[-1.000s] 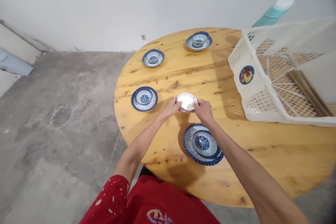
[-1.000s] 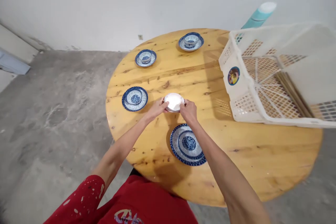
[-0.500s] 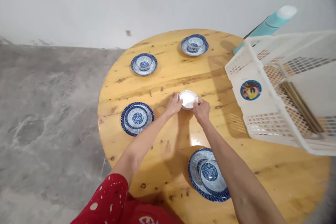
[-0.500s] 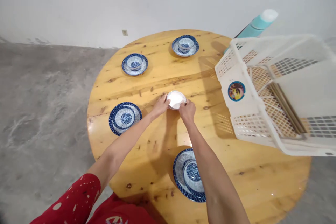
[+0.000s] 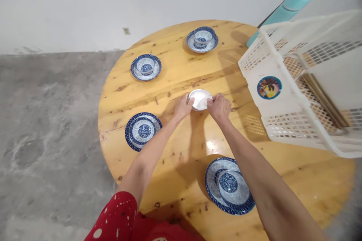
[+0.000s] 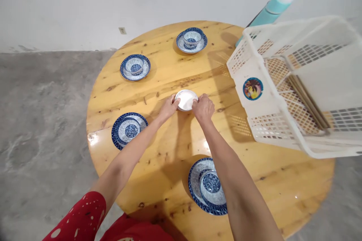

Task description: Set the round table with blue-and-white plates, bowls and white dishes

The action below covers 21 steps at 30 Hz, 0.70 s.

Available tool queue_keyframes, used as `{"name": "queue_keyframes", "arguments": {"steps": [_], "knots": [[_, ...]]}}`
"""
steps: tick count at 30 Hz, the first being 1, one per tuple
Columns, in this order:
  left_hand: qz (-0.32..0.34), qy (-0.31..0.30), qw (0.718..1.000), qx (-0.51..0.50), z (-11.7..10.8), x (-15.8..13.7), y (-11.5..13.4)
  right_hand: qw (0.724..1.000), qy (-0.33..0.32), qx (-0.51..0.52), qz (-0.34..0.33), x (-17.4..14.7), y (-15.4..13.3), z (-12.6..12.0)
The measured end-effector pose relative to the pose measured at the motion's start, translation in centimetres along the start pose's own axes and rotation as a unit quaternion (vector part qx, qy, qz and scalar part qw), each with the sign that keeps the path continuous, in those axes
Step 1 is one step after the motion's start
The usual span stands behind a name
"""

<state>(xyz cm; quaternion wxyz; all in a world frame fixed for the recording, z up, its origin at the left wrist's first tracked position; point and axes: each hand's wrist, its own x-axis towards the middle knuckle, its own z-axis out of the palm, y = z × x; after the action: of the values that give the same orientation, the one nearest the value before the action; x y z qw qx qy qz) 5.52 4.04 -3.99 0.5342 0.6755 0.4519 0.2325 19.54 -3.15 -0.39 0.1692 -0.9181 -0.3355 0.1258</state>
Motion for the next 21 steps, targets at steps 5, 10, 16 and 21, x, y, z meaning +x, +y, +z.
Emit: {"name": "queue_keyframes", "arguments": {"steps": [5, 10, 16, 21], "knots": [[0.006, -0.016, 0.994, 0.105, -0.8, 0.3, 1.2, 0.999, 0.029, 0.035, 0.003, -0.1, 1.4, -1.5], [0.054, 0.016, 0.979, 0.194, -1.3, 1.0, 0.2, 0.997, 0.042, 0.049, 0.046, -2.5, 8.3, -4.4], [0.112, 0.092, 0.98, 0.136, -1.2, -0.9, -1.4, 0.985, 0.084, 0.037, 0.144, -9.6, 21.4, -6.9], [0.082, 0.105, 0.981, 0.14, -1.1, -5.9, -1.3, 0.972, 0.092, 0.049, 0.213, -14.5, 27.7, -7.0]]}}
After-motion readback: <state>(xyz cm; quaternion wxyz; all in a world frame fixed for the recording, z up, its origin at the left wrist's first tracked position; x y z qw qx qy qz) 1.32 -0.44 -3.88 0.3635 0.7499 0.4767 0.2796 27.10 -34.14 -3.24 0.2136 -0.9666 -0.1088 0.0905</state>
